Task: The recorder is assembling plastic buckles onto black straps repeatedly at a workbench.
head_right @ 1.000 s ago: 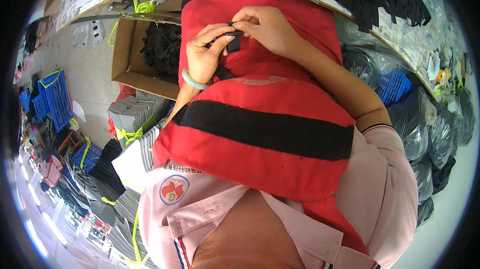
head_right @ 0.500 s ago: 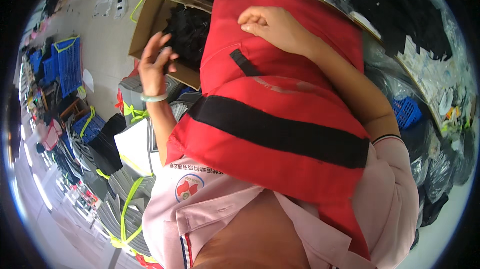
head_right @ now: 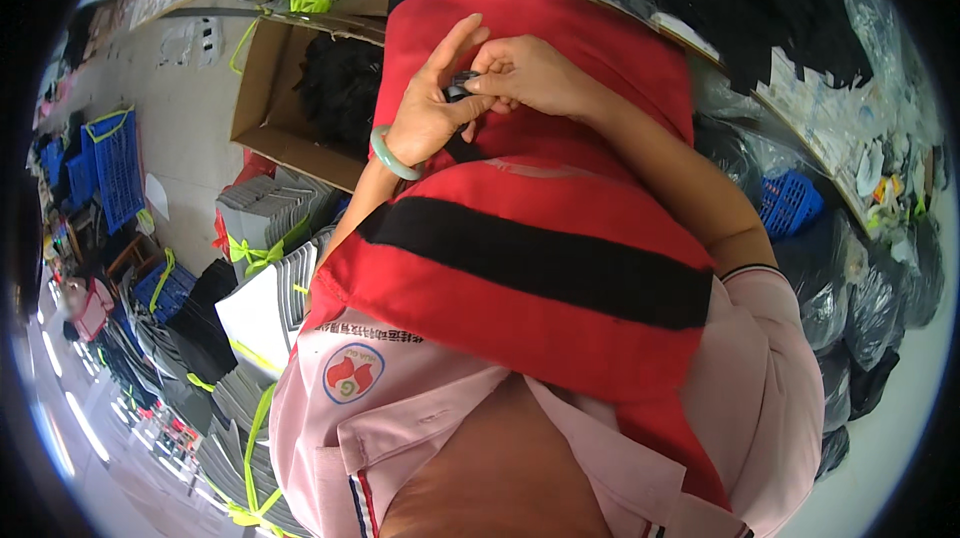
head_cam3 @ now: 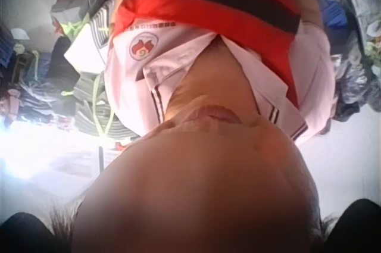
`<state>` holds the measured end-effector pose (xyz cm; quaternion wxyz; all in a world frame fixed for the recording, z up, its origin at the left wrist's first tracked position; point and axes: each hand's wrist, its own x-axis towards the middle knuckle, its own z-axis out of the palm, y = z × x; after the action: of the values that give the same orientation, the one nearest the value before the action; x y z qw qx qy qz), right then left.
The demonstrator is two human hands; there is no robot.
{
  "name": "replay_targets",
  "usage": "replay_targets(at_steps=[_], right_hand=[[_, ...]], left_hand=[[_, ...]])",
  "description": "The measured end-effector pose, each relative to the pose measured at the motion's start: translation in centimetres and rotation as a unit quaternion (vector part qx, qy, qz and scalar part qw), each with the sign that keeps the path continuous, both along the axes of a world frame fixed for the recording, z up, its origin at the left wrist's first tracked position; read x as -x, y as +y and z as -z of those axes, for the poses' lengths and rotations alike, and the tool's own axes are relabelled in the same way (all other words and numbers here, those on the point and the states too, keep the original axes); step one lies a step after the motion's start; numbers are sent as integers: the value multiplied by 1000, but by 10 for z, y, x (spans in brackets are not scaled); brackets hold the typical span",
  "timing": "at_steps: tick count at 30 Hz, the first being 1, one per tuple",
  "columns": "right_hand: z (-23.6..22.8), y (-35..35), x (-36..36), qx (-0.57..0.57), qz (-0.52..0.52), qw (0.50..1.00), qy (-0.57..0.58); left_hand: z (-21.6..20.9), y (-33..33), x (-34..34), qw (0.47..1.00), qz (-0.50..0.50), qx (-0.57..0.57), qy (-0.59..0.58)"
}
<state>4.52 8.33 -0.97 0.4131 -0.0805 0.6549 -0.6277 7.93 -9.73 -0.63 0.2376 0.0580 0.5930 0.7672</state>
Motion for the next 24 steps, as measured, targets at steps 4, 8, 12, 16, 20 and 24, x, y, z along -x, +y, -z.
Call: replay_targets(at_steps=[4, 8, 12, 16, 20, 24], right_hand=[[-8, 8, 7, 27, 65, 997, 25], [-5, 28, 10, 48, 119, 991, -27], [10, 32, -1, 36, 78, 996, 2], [-11, 45, -1, -7, 97, 993, 62], [-54, 90, 12, -169, 231, 889, 358], [-49, 162, 60, -405, 227, 598, 654]], left_hand=[[2, -14, 3, 984, -21, -122, -125], [21, -27, 5, 976, -86, -97, -172], [9, 5, 6, 991, 8, 97, -92], [14, 21, 14, 993, 22, 114, -5], [12, 16, 18, 979, -26, -74, -187], [11, 16, 21, 948, -53, -141, -281]])
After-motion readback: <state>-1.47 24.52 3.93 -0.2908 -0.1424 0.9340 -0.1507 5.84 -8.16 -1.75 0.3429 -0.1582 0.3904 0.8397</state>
